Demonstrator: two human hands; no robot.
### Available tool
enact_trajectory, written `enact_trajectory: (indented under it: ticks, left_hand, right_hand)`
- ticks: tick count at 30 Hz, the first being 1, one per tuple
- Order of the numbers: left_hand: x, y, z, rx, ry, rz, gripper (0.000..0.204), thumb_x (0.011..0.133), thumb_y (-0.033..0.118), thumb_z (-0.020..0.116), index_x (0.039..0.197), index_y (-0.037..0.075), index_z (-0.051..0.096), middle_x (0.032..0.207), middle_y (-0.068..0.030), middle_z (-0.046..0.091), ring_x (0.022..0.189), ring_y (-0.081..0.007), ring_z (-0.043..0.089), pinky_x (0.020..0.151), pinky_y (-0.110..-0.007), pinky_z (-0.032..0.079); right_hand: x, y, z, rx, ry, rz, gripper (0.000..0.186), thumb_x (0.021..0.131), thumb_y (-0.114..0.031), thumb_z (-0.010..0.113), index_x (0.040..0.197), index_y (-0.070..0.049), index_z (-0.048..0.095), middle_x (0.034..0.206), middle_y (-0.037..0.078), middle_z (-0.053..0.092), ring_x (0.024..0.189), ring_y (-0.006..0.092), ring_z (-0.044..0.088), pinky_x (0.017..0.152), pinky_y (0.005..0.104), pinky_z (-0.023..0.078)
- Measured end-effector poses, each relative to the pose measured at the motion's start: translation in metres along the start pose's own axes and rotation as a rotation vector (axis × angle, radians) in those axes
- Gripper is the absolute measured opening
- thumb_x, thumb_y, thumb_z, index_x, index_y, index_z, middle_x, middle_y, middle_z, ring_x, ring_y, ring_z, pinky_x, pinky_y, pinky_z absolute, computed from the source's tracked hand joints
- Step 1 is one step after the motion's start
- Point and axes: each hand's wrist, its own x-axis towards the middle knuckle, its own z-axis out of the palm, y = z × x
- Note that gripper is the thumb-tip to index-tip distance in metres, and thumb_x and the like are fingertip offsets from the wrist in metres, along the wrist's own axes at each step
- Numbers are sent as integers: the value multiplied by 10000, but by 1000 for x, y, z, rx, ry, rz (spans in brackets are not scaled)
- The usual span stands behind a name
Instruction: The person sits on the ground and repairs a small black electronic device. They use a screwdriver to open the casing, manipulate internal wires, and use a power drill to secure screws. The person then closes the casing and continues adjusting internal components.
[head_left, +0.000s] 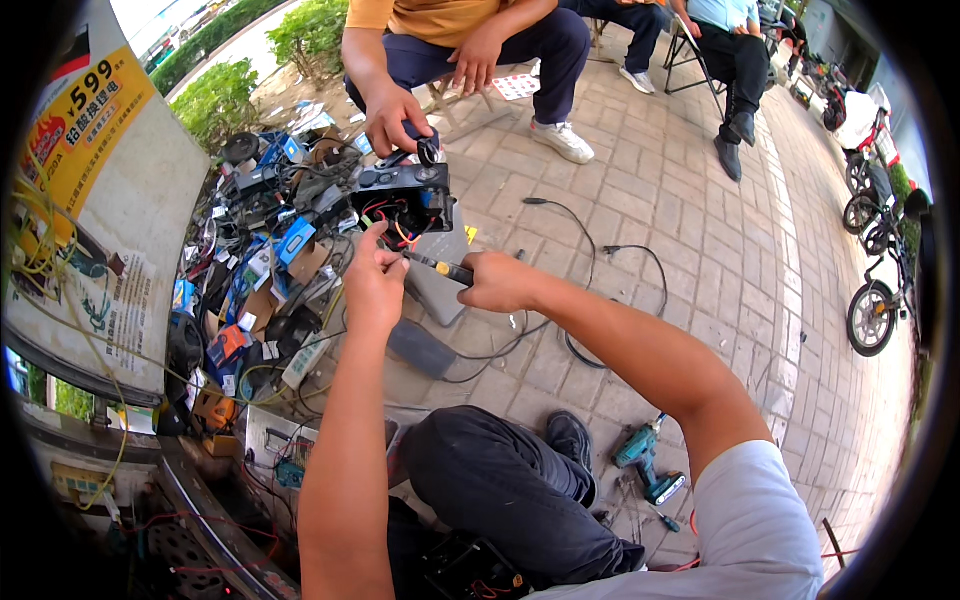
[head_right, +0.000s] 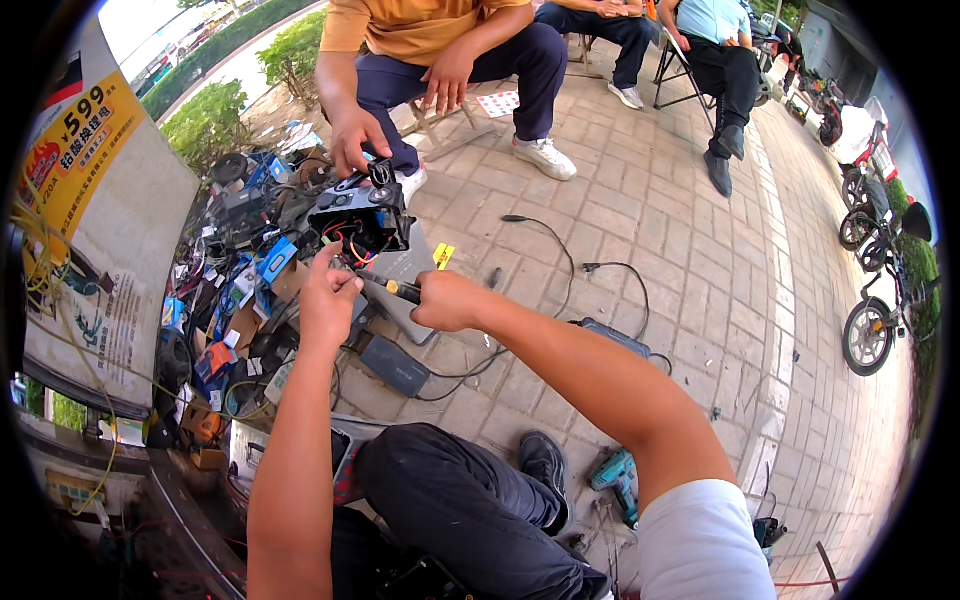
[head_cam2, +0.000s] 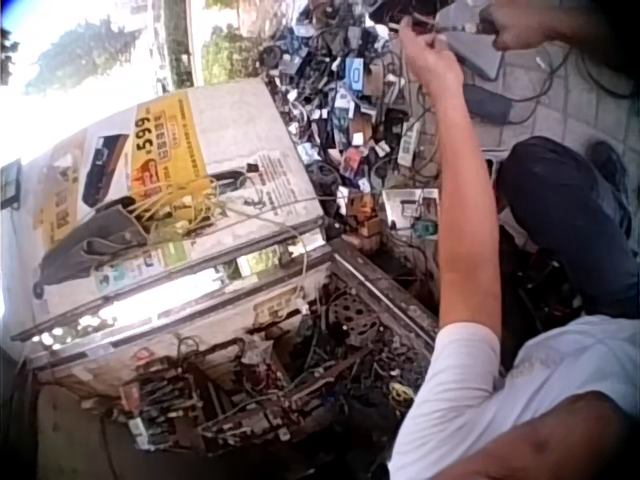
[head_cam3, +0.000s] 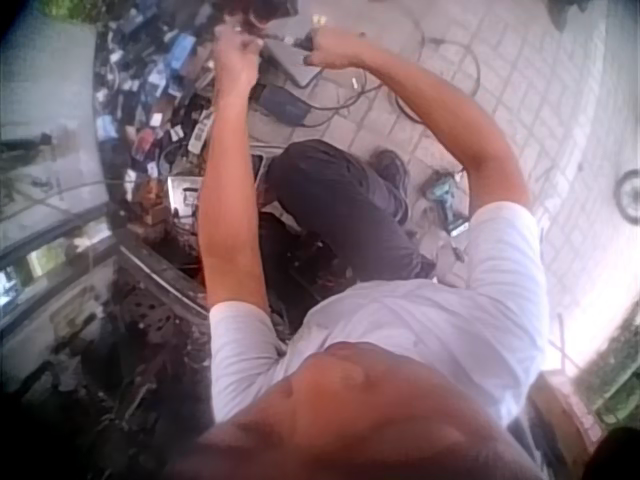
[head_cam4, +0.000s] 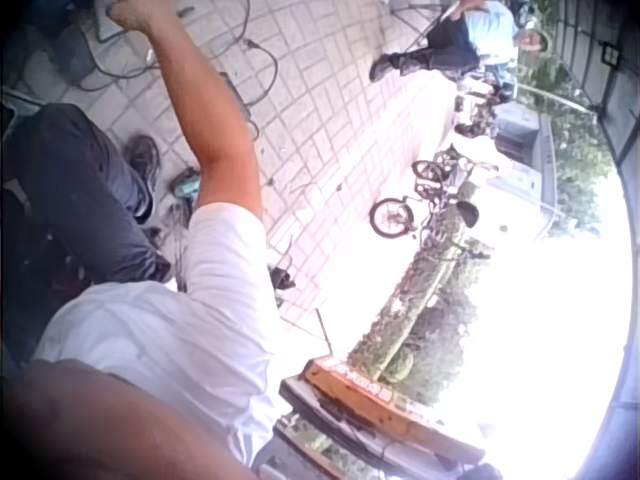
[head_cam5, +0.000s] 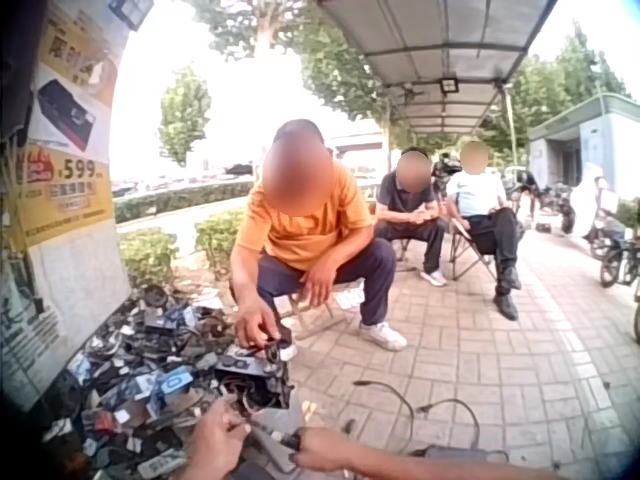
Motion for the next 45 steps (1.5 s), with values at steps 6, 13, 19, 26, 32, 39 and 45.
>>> enact_trajectory:
  ticks: [6,13,19,26,32,39,45]
  left_hand:
    - [-1,-2,1,-13,42,6,516,832,-28,646,1321,66,515,828,-92,689,707,-172,618,705,-318,502]
    - [1,0,2,-94,69,-40,459,848,-32,636,1289,26,525,832,-75,681,724,-152,614,688,-303,492]
    - [-3,2,-1,-686,12,-392,333,892,96,666,1204,22,580,869,-32,632,738,-100,544,694,-270,463]
    - [7,-28,3,191,302,-139,334,826,213,739,1068,5,642,1036,-127,604,987,-277,573,881,-422,461]
    - [44,50,-4,490,190,516,365,791,133,736,1112,-1,626,1161,-170,597,1128,-357,532,995,-426,404]
    - [122,41,4,648,-233,339,483,809,328,750,1160,13,645,1058,-220,659,994,-361,640,867,-425,490]
    - [117,27,-1,257,-324,224,518,799,196,758,1275,52,614,1195,-136,616,1096,-227,592,964,-353,444]
  right_hand:
    - [1,1,10,53,52,-9,361,764,-179,595,1017,77,626,950,293,660,930,436,631,846,465,500]
    - [-8,-7,20,122,194,42,321,779,-210,594,919,77,626,931,301,663,878,439,649,807,462,522]
    - [-21,-1,20,776,-87,161,421,773,-310,679,938,74,632,851,242,663,782,380,644,737,419,521]
    - [-59,55,74,353,270,198,548,783,-365,688,1113,62,593,893,253,668,878,388,655,791,439,511]
    - [-145,166,184,50,143,602,535,773,-337,701,1157,13,572,1113,261,622,1049,408,620,881,461,514]
    - [-253,205,246,-66,471,425,627,729,-326,775,1252,-65,545,1240,182,533,1183,369,482,983,480,410]
    - [-392,204,273,-109,583,1052,657,661,-181,754,1241,16,519,1236,241,513,1160,434,489,997,503,412]
